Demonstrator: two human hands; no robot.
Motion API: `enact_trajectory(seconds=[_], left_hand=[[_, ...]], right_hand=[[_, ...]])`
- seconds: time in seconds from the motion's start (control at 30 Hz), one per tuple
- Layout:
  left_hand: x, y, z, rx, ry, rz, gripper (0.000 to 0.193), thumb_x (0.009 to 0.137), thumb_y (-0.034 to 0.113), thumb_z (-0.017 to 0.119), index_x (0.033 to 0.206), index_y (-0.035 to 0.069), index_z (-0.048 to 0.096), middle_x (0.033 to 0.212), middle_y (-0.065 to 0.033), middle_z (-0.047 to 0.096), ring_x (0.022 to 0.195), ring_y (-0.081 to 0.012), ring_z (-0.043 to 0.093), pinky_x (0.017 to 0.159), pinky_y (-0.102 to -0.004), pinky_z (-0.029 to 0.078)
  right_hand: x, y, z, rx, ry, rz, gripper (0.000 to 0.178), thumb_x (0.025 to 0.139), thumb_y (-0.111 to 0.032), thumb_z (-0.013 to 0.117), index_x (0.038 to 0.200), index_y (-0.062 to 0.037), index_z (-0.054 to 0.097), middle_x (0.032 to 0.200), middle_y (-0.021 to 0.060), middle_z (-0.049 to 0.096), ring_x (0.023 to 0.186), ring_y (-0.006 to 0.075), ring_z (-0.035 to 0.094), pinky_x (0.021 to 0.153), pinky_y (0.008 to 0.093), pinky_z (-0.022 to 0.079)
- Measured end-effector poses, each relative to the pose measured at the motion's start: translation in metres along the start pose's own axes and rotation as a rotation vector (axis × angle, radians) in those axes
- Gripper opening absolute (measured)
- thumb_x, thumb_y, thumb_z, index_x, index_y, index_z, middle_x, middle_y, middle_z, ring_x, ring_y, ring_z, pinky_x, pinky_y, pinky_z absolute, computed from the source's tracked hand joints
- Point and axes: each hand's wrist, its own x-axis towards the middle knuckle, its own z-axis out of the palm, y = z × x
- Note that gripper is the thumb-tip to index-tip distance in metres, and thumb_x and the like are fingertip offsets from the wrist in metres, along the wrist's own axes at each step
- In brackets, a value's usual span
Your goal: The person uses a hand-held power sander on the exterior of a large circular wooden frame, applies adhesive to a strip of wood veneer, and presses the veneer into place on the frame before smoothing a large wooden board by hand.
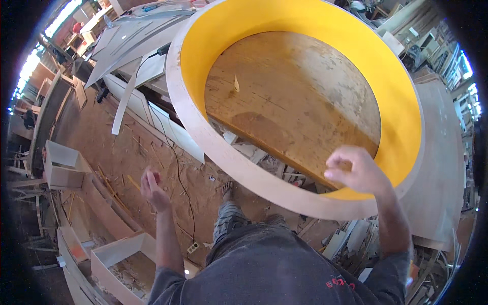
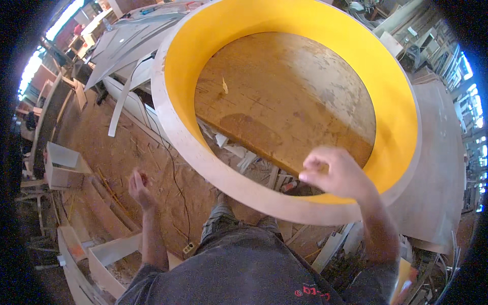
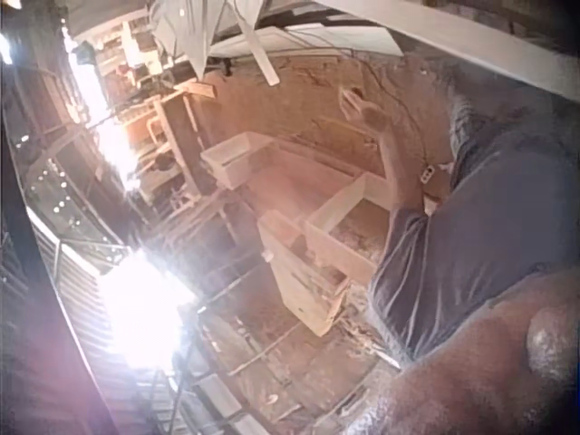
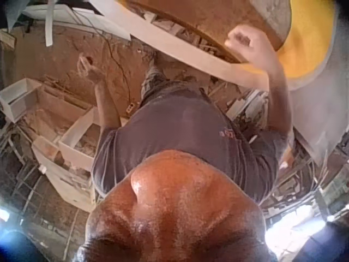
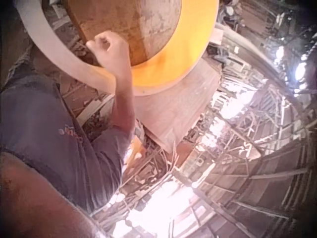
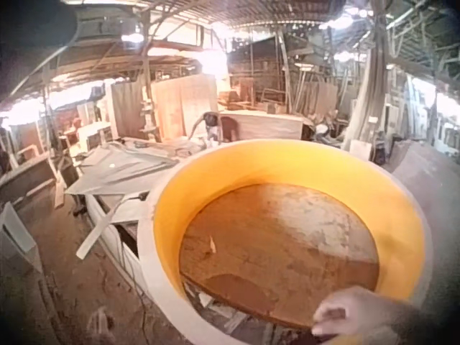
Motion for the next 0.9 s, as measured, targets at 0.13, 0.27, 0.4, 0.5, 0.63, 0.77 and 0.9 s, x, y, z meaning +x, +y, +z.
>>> enact_trajectory(seconds=[0.13,0.27,0.4,0.5,0.63,0.77,0.9], left_hand=[[0.008,-0.120,-0.028,0.210,-0.033,-0.091,0.018,0.106,0.015,0.060,0.111,0.001,0.069,0.086,0.0011,0.062,0.078,-0.0076,0.056,0.070,-0.0249,0.046],[0.007,-0.162,-0.039,0.352,-0.170,-0.294,0.023,0.101,0.013,0.066,0.117,-0.003,0.068,0.092,-0.0034,0.065,0.083,-0.0130,0.061,0.078,-0.0292,0.052],[0.012,-0.201,-0.114,0.618,-0.293,-0.289,0.031,0.097,0.012,0.070,0.124,-0.002,0.067,0.101,-0.0077,0.065,0.092,-0.0159,0.063,0.084,-0.0301,0.053],[0.012,-0.216,-0.177,0.578,-0.226,-0.435,0.032,0.097,0.011,0.069,0.126,-0.002,0.066,0.108,-0.0091,0.064,0.096,-0.0172,0.062,0.086,-0.0324,0.053],[0.030,-0.217,-0.199,0.557,-0.094,-0.392,0.033,0.097,0.012,0.071,0.126,-0.003,0.065,0.112,-0.0114,0.064,0.099,-0.0187,0.062,0.089,-0.0349,0.052],[0.104,-0.139,-0.117,0.576,-0.068,-0.240,0.033,0.100,0.018,0.068,0.123,-0.006,0.066,0.112,-0.0138,0.067,0.102,-0.0211,0.063,0.090,-0.0346,0.052],[0.166,0.006,0.017,0.330,-0.282,0.253,0.031,0.105,0.017,0.060,0.121,-0.009,0.067,0.109,-0.0143,0.069,0.100,-0.0223,0.063,0.089,-0.0360,0.051]], right_hand=[[0.153,0.028,0.026,-0.086,0.120,0.107,0.032,0.084,-0.026,0.085,0.104,-0.0044,0.071,0.093,0.0122,0.073,0.089,0.0243,0.073,0.080,0.0375,0.056],[0.308,0.113,0.110,-0.084,0.222,0.147,0.053,0.079,-0.037,0.089,0.113,-0.0017,0.071,0.107,0.0168,0.074,0.102,0.0300,0.073,0.089,0.0404,0.057],[0.422,0.137,0.196,-0.128,0.365,0.206,0.074,0.077,-0.044,0.091,0.130,0.0009,0.066,0.121,0.0199,0.072,0.110,0.0317,0.071,0.089,0.0414,0.058],[0.472,0.132,0.231,-0.095,0.461,0.387,0.076,0.077,-0.047,0.090,0.131,0.0010,0.066,0.123,0.0216,0.072,0.110,0.0339,0.071,0.092,0.0444,0.057],[0.489,0.137,0.243,0.163,0.361,0.499,0.057,0.083,-0.043,0.083,0.121,-0.0013,0.073,0.111,0.0233,0.075,0.102,0.0350,0.073,0.091,0.0443,0.056],[0.462,0.122,0.219,0.151,0.442,0.428,0.041,0.090,-0.038,0.075,0.112,-0.0042,0.077,0.101,0.0176,0.078,0.086,0.0302,0.075,0.079,0.0401,0.057],[0.363,0.123,0.136,0.376,0.439,0.349,0.033,0.092,-0.030,0.077,0.107,-0.0007,0.077,0.097,0.0092,0.077,0.087,0.0154,0.074,0.076,0.0303,0.059]])
